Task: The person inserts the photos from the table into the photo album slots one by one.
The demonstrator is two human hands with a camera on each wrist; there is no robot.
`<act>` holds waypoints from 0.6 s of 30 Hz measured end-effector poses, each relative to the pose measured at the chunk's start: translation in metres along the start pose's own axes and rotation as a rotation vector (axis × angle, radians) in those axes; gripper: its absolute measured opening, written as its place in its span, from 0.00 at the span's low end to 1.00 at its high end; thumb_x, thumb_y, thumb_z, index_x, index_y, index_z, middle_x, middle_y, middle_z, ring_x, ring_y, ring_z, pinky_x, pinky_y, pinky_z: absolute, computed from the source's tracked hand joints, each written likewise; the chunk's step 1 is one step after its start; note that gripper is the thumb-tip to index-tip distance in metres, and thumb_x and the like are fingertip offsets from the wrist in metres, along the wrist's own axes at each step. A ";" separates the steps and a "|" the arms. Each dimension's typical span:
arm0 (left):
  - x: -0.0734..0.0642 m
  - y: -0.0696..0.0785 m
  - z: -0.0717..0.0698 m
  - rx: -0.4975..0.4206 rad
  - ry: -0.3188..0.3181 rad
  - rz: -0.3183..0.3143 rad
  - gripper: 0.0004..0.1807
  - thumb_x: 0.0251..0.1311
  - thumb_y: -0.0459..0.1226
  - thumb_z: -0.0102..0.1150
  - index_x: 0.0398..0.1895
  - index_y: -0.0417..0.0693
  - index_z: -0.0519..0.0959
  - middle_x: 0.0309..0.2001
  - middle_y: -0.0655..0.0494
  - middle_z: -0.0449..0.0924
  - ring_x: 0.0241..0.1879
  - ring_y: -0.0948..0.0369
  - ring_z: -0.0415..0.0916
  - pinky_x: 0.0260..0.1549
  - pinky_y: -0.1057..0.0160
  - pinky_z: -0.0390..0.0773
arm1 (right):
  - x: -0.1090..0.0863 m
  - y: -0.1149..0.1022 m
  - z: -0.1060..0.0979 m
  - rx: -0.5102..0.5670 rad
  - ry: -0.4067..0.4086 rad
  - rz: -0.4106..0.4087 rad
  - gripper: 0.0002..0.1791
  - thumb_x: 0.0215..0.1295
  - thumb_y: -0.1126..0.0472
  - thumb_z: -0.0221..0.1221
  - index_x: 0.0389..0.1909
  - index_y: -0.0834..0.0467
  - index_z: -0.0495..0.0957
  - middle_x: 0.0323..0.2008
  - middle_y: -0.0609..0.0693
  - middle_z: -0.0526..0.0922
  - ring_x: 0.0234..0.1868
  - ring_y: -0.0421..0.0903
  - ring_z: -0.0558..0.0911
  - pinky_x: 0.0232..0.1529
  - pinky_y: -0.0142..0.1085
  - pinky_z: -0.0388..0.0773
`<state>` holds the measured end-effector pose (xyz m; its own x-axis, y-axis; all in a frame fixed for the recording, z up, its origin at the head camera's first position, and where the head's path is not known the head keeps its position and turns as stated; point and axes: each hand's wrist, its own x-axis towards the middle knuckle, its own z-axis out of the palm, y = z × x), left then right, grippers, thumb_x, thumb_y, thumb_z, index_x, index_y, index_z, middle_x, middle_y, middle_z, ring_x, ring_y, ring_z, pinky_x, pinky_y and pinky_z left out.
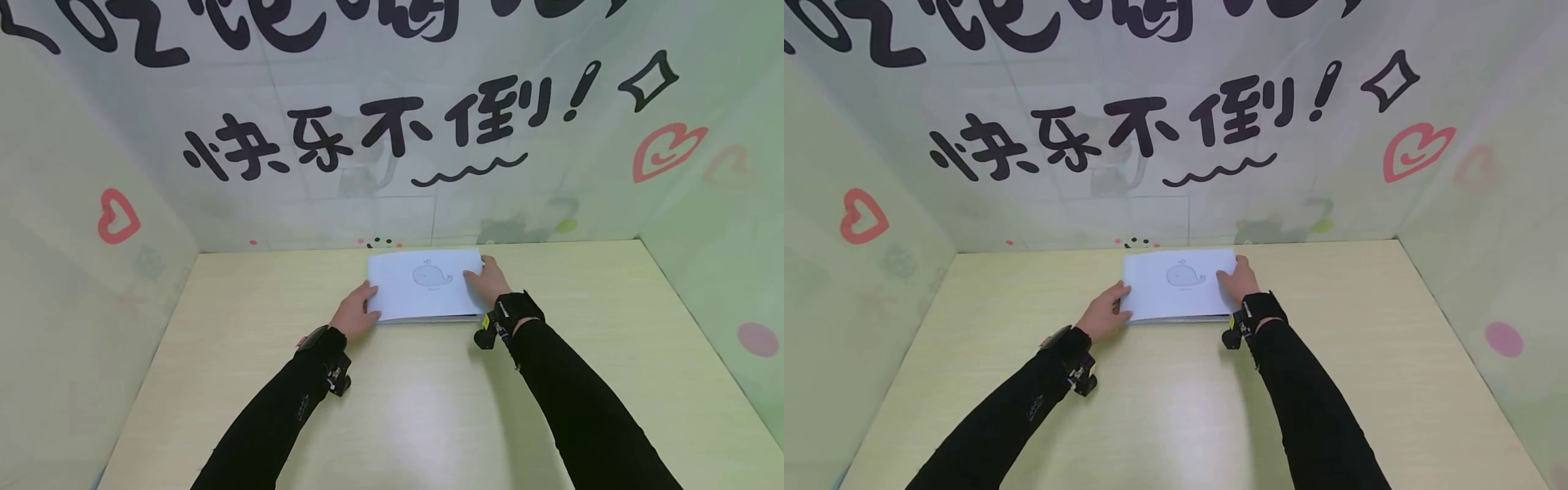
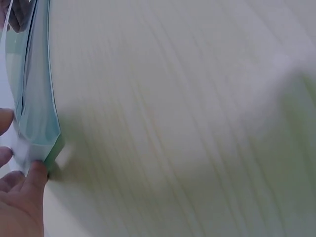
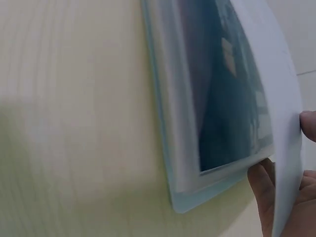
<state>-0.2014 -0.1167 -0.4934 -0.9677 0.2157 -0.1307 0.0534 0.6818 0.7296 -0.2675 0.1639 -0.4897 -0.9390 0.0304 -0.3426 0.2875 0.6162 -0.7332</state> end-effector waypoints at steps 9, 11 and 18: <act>-0.001 -0.001 0.006 -0.009 0.018 -0.007 0.29 0.56 0.31 0.58 0.62 0.32 0.64 0.67 0.37 0.53 0.67 0.47 0.49 0.64 0.54 0.52 | 0.005 0.016 0.024 -0.278 0.056 -0.190 0.33 0.66 0.61 0.50 0.63 0.77 0.50 0.64 0.73 0.52 0.65 0.64 0.54 0.64 0.50 0.52; -0.002 -0.002 0.007 -0.015 0.027 -0.003 0.29 0.55 0.31 0.58 0.61 0.32 0.65 0.66 0.37 0.54 0.66 0.47 0.50 0.64 0.54 0.52 | 0.002 0.017 0.029 -0.331 0.072 -0.225 0.30 0.65 0.62 0.49 0.61 0.77 0.54 0.63 0.75 0.51 0.65 0.65 0.53 0.65 0.51 0.52; -0.004 -0.002 0.009 -0.006 0.044 -0.010 0.28 0.55 0.31 0.58 0.61 0.33 0.66 0.66 0.38 0.54 0.66 0.47 0.50 0.64 0.54 0.53 | -0.015 0.005 0.040 -0.432 0.129 -0.306 0.25 0.65 0.64 0.46 0.57 0.79 0.59 0.63 0.76 0.52 0.66 0.65 0.50 0.67 0.47 0.44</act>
<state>-0.1959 -0.1128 -0.5007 -0.9781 0.1775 -0.1084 0.0422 0.6798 0.7322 -0.2443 0.1346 -0.5115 -0.9910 -0.1217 -0.0561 -0.0813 0.8787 -0.4703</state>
